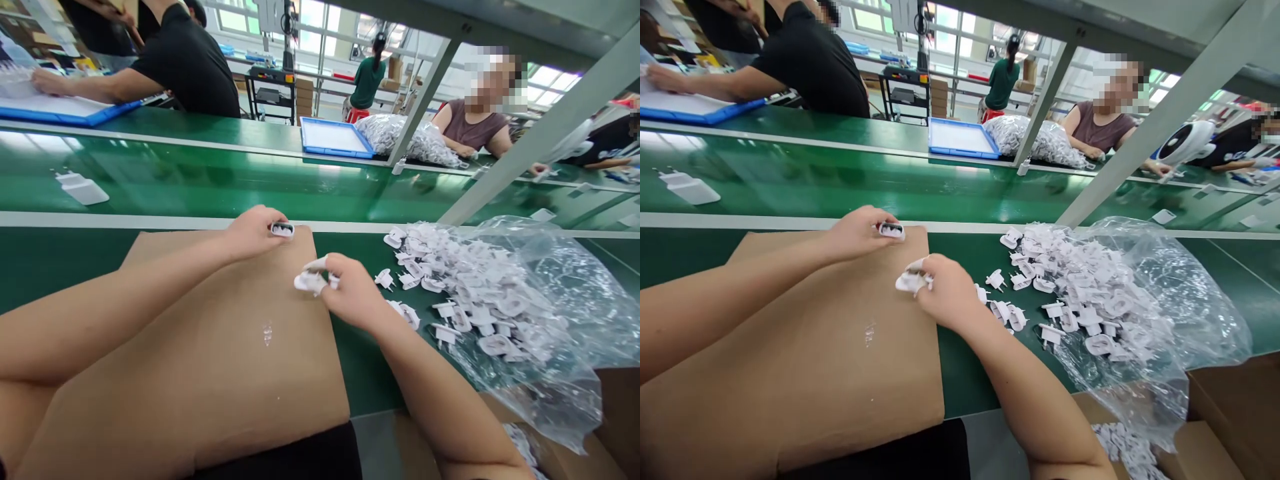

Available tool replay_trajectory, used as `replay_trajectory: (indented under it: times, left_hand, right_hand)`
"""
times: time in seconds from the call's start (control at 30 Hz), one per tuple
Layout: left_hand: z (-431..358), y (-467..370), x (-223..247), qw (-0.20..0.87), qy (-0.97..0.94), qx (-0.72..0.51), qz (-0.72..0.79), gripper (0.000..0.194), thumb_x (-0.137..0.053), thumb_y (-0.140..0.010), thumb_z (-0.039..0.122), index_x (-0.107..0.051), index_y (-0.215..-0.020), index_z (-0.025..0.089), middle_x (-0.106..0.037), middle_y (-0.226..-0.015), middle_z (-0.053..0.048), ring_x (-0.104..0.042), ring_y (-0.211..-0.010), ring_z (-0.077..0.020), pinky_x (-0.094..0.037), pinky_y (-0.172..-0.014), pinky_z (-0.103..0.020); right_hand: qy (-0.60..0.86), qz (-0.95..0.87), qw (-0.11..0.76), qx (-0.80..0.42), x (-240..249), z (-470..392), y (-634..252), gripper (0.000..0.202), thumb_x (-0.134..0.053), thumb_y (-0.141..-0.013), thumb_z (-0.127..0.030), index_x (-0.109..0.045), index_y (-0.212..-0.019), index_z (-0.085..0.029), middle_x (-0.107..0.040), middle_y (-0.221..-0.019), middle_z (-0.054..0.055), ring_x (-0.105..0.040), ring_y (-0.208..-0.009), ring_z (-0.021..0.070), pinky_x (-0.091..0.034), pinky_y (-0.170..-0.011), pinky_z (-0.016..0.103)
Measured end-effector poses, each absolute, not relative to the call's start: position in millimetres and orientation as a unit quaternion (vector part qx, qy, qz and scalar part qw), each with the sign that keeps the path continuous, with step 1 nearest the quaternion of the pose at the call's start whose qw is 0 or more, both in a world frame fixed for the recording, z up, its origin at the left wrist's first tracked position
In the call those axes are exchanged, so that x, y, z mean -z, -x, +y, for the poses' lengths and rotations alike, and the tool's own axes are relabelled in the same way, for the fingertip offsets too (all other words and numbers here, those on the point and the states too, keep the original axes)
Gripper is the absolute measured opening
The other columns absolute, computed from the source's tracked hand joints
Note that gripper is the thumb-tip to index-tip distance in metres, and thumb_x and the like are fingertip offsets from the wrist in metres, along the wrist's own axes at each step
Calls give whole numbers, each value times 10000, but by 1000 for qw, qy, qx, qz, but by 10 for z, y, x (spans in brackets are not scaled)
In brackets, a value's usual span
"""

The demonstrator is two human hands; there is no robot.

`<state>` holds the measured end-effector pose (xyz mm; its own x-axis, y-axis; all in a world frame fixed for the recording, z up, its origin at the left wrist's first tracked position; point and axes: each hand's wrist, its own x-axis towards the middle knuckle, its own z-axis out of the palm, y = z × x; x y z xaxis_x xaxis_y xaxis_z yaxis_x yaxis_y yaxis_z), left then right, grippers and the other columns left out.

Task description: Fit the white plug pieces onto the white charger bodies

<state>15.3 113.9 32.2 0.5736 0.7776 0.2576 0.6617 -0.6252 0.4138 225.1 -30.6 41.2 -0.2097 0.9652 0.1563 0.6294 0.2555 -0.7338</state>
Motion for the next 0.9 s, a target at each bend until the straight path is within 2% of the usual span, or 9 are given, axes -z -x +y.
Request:
replay_trajectory:
  times: [0.1,0.17,0.33,0.47,0.6,0.73,0.83,0.9]
  left_hand:
    - [554,-114,-224,218,-873,-237,367,265,-620,-821,427,-700,-977,229,-711,-900,-44,-619,-845,-238,-466,-716,-338]
    - [276,-116,-120,253,-868,-245,350,249,-612,-852,412,-690,-1006,232,-709,-912,-37,-616,-858,-227,-474,-745,-338]
    - [88,-110,137,322,-820,-298,368,360,-692,-830,434,-645,-1110,212,-679,-1032,-64,-607,-960,-242,-489,-864,-381]
    - [123,-85,187,355,-804,-314,358,259,-652,-875,435,-665,-1013,216,-688,-962,-40,-610,-913,-224,-482,-851,-372]
    - [134,-79,169,359,-802,-331,343,247,-657,-877,433,-672,-990,213,-698,-937,-27,-613,-897,-215,-480,-832,-360]
    - [154,-75,191,355,-804,-340,336,256,-671,-869,430,-675,-986,202,-704,-926,-29,-622,-887,-217,-482,-818,-357]
    - [152,-65,214,344,-812,-337,330,247,-670,-879,422,-674,-979,196,-707,-919,-33,-628,-883,-218,-487,-802,-351]
    - [133,-64,223,310,-828,-342,320,280,-646,-904,412,-657,-1069,187,-714,-992,-54,-635,-922,-227,-494,-826,-362]
  right_hand:
    - [558,-672,405,-270,-406,-264,-2280,265,-658,-801,-199,-712,-1059,-222,-708,-961,32,-605,-780,163,-452,-643,271]
    - [554,-664,428,-264,-390,-262,-2242,239,-665,-799,-214,-709,-1034,-211,-694,-918,22,-573,-710,143,-425,-604,261]
    - [520,-748,368,-187,-344,-336,-2079,295,-563,-784,-92,-700,-1020,-204,-632,-874,14,-539,-692,135,-395,-608,258]
    - [524,-774,332,-125,-291,-357,-1997,354,-532,-758,-66,-680,-1054,-191,-619,-895,33,-561,-721,155,-412,-612,266]
    - [513,-784,331,-115,-232,-327,-1973,408,-530,-761,-61,-672,-1116,-203,-649,-941,39,-614,-806,167,-455,-661,263]
    - [507,-791,325,-112,-195,-314,-1962,407,-526,-766,-63,-680,-1111,-215,-671,-950,39,-636,-813,167,-471,-655,256]
    - [507,-801,309,-66,-188,-315,-1955,431,-517,-748,-61,-689,-1111,-219,-680,-930,38,-636,-806,174,-461,-632,258]
    - [509,-807,298,-35,-193,-314,-1951,436,-515,-731,-57,-697,-1096,-214,-682,-908,39,-631,-796,179,-448,-616,260]
